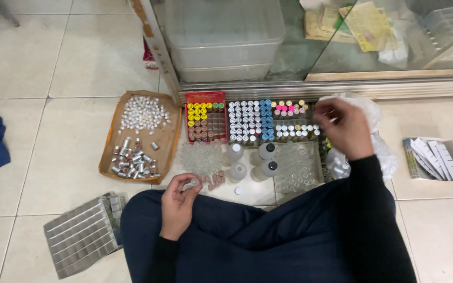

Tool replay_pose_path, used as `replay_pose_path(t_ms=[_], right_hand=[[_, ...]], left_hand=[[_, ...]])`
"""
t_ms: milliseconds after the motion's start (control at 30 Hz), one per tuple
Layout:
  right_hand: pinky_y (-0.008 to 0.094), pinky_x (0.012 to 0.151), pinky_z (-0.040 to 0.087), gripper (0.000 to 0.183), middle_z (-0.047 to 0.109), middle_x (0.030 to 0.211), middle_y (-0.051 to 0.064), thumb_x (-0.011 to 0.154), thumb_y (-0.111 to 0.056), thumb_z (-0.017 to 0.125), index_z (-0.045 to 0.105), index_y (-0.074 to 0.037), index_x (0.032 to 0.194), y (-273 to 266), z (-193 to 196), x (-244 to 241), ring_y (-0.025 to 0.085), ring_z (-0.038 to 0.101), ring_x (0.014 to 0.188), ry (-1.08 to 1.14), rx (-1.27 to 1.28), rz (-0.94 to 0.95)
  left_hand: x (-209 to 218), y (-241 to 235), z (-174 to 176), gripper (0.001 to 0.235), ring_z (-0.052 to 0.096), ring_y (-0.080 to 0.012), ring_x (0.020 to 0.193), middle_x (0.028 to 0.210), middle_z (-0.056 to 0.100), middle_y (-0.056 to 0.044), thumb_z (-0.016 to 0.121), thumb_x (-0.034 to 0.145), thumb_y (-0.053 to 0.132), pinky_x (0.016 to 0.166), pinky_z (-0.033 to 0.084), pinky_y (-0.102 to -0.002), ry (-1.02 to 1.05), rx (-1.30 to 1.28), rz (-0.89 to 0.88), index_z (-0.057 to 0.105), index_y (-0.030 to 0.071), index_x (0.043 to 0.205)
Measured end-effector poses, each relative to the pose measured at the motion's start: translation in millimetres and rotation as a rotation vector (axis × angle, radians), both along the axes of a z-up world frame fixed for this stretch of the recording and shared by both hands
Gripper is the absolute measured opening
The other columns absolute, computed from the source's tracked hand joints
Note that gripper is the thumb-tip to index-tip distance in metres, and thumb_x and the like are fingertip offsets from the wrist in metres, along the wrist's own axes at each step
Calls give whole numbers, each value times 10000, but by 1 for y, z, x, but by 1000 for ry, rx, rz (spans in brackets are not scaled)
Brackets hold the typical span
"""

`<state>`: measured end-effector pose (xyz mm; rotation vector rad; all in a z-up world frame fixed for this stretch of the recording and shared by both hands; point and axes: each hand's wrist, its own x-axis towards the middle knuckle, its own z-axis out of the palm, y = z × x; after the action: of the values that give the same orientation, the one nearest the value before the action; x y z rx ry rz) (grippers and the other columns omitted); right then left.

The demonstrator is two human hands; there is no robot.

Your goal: The person fills small vials with liquid from a plastic bottle, fits plastic caps onto them, and then slides the vials into silver metal housings while sitting on a tiled floor.

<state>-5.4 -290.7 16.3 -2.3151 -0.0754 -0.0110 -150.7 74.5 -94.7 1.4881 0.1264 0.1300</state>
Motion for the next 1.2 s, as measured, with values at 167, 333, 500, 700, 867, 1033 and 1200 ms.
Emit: replay_pose_path(t_ms=[167, 333, 500, 700, 867, 1033, 1200], right_hand=[[375, 679, 547, 6, 721, 790, 47, 860, -127, 770, 768, -132, 858, -135, -89, 96, 205, 674, 736, -146, -272, -385], [396, 751, 603, 139, 752, 738, 98, 757, -131, 678, 814, -142, 781, -164, -161, 127, 293, 730, 761, -10, -425, -405], [467, 1014, 474, 274, 743, 1041, 233, 781, -246, 805, 824, -154, 1039, -131, -145, 122, 369, 503, 1254, 180, -523, -503], [487, 865, 523, 140, 762, 960, 183, 818, -234, 786, 842, -185, 936, -147, -173, 134, 408, 568, 1091, 70, -548, -483], [458, 820, 560, 163, 750, 855, 154, 819, -153, 605, 735, -74, 876, -144, -152, 128, 375, 698, 858, -24, -352, -440], [367, 681, 556, 78, 678, 891, 83, 946, -110, 681, 627, -72, 988, -92, -67, 82, 245, 717, 763, -216, -8, -344], [291, 624, 593, 179, 646, 883, 115, 1021, 1, 768, 589, 3, 1027, -16, 2, 16, 222, 705, 695, -352, 272, -90]], left_hand=[[1, -3, 6, 200, 682, -221, 1149, 1106, 731, -143, 705, 917, 55, 1012, 578, -328, -1, 47, 21, 650, 21, 1107], [6, -5, 3, 188, 689, -218, 1133, 1088, 736, -147, 712, 909, 58, 987, 597, -338, 31, 35, 45, 659, 21, 1085], [6, -6, 1, 183, 692, -220, 1125, 1086, 736, -154, 704, 908, 34, 983, 609, -346, 68, 14, 49, 664, 12, 1085], [6, -6, 5, 189, 697, -217, 1123, 1088, 734, -150, 703, 908, 31, 987, 608, -338, 63, 9, 46, 666, 4, 1091], [4, -8, 15, 182, 710, -221, 1110, 1098, 740, -148, 706, 911, 64, 962, 613, -339, 39, 10, 25, 666, 10, 1080], [-1, -13, 30, 181, 712, -242, 1107, 1098, 729, -172, 660, 945, 52, 960, 606, -347, -81, -5, -9, 635, 2, 1117], [-10, -29, 55, 195, 717, -235, 1054, 1065, 725, -172, 659, 955, 77, 930, 639, -352, -129, -66, -21, 625, -16, 1123]])
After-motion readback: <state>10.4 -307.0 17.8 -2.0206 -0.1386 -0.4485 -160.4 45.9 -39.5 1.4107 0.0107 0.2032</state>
